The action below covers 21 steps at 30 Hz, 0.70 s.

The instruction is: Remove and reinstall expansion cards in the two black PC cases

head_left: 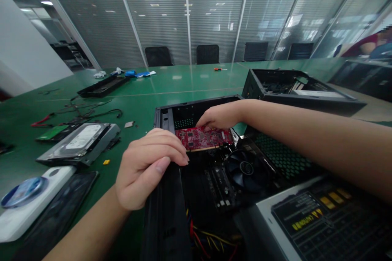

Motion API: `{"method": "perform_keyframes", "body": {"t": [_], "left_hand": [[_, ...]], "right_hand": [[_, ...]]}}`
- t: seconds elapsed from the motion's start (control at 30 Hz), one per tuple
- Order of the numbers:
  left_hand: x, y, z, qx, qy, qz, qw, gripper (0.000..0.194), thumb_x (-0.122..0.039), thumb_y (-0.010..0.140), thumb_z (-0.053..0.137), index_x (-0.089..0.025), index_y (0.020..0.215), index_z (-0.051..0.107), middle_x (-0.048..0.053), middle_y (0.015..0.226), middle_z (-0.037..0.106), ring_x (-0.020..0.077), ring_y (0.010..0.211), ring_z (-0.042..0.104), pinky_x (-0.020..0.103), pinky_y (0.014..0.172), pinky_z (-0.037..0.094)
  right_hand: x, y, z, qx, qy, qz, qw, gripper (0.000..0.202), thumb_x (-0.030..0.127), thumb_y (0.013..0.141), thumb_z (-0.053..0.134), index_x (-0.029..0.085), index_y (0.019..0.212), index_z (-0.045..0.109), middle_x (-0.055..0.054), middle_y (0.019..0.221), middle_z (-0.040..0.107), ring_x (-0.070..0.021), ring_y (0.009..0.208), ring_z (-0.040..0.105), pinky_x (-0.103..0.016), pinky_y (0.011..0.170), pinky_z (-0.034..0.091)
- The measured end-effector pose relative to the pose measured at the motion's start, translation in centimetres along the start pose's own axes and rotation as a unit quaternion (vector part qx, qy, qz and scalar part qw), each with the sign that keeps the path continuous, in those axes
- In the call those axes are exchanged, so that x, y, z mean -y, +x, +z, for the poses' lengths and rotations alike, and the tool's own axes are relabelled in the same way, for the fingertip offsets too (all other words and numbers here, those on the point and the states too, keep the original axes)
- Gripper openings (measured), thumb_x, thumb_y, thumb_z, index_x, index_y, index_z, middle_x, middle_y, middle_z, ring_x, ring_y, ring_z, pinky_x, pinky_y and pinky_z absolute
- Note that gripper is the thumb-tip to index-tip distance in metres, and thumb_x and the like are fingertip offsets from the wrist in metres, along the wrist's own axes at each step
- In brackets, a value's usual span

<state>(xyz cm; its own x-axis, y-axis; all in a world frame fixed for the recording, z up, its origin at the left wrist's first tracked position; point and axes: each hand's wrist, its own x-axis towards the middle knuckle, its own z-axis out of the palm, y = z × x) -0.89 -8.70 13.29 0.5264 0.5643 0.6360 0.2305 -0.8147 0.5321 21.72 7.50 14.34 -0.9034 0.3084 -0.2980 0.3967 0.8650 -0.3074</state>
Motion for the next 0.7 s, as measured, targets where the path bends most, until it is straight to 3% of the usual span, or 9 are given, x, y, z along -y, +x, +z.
{"method": "perform_keyframes", "body": {"t": [0.3, 0.7], "left_hand": [[0.26, -0.02, 0.17, -0.007, -0.011, 0.001, 1.0, 0.033, -0.028, 0.094, 0.048, -0.014, 0.084, 0.075, 0.01, 0.086, 0.073, 0.0228, 0.089, 0.066, 0.04, 0.085, 0.047], [0.06, -0.16, 0.2, -0.006, -0.003, -0.008, 1.0, 0.033, -0.029, 0.095, 0.047, -0.016, 0.084, 0.075, 0.009, 0.088, 0.073, 0.0229, 0.09, 0.066, 0.04, 0.088, 0.048]], "right_hand": [[0.19, -0.33, -0.3, 0.004, -0.011, 0.008, 1.0, 0.031, 0.018, 0.093, 0.047, 0.015, 0.114, 0.07, -0.005, 0.099, 0.07, -0.0149, 0.08, 0.057, -0.028, 0.075, 0.041], [0.36, -0.71, -0.78, -0.038, -0.025, 0.017, 0.999, 0.022, 0.021, 0.093, 0.048, 0.015, 0.099, 0.068, -0.003, 0.09, 0.067, -0.0137, 0.075, 0.052, -0.028, 0.075, 0.039]]}}
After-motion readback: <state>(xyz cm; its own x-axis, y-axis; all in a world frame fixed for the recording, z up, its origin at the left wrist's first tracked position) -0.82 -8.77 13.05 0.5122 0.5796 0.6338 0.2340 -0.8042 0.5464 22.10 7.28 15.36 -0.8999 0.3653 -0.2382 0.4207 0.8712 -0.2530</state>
